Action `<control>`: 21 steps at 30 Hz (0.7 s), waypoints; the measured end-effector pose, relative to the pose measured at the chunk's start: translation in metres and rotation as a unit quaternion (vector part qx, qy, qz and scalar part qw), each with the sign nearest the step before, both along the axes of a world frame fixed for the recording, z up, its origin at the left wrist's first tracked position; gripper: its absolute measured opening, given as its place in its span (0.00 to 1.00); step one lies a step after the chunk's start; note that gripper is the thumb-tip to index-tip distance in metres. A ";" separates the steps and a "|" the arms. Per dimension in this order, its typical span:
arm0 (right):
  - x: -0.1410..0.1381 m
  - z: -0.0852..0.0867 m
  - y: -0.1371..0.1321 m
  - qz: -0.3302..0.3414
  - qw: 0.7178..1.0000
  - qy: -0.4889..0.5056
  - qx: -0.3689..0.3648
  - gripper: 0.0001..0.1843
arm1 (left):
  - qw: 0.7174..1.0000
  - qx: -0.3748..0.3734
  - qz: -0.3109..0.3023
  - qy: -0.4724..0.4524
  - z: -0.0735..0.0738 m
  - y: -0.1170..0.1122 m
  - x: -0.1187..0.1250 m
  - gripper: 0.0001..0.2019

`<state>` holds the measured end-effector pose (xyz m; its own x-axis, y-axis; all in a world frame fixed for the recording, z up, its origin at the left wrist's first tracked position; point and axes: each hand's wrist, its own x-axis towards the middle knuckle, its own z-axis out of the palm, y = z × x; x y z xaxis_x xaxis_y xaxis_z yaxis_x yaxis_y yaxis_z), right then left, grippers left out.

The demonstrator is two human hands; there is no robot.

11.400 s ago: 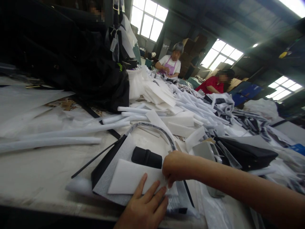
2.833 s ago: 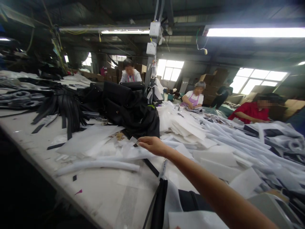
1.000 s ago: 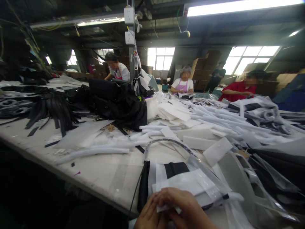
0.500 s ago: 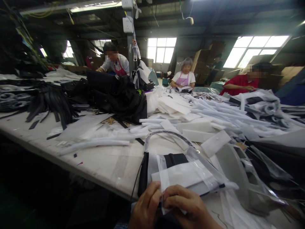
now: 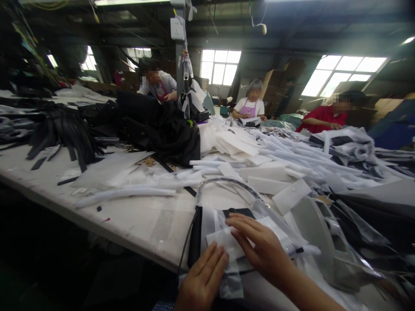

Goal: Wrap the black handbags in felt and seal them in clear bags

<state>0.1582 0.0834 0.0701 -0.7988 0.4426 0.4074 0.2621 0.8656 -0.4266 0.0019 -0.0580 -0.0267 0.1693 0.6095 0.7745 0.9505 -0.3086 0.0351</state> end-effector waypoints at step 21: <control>-0.042 0.007 0.039 -0.030 0.994 -0.067 -0.082 0.18 | 0.999 0.016 0.006 0.029 -0.018 0.007 -0.004 0.21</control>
<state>0.1158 0.1228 0.0774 -0.8112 0.5429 0.2174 0.3754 0.7684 -0.5183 -0.0022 -0.0505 -0.0447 0.2071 0.5864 0.7831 0.9543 -0.2975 -0.0297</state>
